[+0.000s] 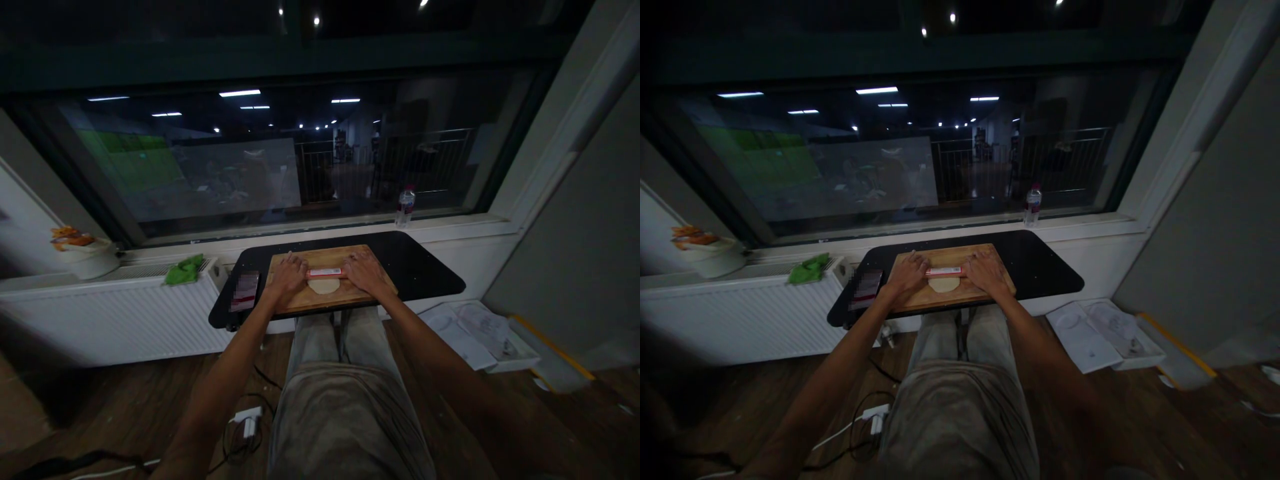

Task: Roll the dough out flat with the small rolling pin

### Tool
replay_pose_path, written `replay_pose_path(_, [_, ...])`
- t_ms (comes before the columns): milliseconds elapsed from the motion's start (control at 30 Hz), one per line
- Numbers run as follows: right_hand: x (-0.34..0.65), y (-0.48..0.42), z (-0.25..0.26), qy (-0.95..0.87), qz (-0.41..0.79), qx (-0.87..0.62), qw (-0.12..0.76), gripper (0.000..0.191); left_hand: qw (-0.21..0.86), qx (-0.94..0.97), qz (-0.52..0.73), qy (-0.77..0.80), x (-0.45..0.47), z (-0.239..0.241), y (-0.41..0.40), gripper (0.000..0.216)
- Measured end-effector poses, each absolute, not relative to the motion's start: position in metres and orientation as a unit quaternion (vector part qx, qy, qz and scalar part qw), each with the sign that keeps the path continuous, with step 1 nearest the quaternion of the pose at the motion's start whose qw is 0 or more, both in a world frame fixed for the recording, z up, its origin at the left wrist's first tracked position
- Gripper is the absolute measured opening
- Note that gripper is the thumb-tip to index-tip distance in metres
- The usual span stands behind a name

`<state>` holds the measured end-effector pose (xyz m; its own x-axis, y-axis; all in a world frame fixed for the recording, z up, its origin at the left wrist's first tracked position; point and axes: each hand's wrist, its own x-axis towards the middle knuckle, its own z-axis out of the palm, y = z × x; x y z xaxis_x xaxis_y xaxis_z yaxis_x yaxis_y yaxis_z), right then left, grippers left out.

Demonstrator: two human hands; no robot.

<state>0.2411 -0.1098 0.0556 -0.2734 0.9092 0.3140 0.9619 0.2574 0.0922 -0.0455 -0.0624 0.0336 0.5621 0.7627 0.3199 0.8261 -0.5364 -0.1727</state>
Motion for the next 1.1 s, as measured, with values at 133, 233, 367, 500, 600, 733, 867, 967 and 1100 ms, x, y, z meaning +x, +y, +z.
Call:
replay_pose_path(133, [0.235, -0.116, 0.059, -0.777, -0.113, -0.61, 0.109, 0.044, 0.146, -0.869, -0.08, -0.466, -0.049, 0.033, -0.072, 0.042])
replay_pose_path(233, [0.231, -0.127, 0.06, -0.758, -0.105, -0.631, 0.126, 0.045, 0.157, -0.875, -0.066, -0.453, -0.049, 0.036, -0.081, 0.035])
replay_pose_path(367, [0.227, -0.143, 0.061, -0.746, -0.105, -0.643, 0.14, 0.049, 0.166, -0.868, -0.07, -0.462, -0.049, 0.038, -0.093, 0.031])
replay_pose_path(500, [0.224, -0.151, 0.058, -0.735, -0.103, -0.648, 0.172, 0.051, 0.152, -0.858, -0.071, -0.486, -0.046, 0.042, -0.106, 0.037])
replay_pose_path(600, [0.223, -0.156, 0.05, -0.728, -0.107, -0.649, 0.192, 0.053, 0.142, -0.849, -0.083, -0.503, -0.044, 0.042, -0.113, 0.039])
replay_pose_path(733, [0.223, -0.165, 0.036, -0.72, -0.129, -0.646, 0.219, 0.056, 0.116, -0.827, -0.137, -0.533, -0.043, 0.039, -0.121, 0.044])
replay_pose_path(867, [0.224, -0.174, 0.024, -0.717, -0.154, -0.631, 0.254, 0.057, 0.1, -0.815, -0.168, -0.545, -0.044, 0.033, -0.128, 0.05])
replay_pose_path(967, [0.224, -0.179, 0.016, -0.715, -0.165, -0.62, 0.278, 0.057, 0.096, -0.813, -0.194, -0.541, -0.046, 0.028, -0.133, 0.05])
replay_pose_path(1100, [0.225, -0.183, 0.008, -0.715, -0.174, -0.605, 0.304, 0.056, 0.094, -0.805, -0.227, -0.54, -0.047, 0.02, -0.14, 0.052])
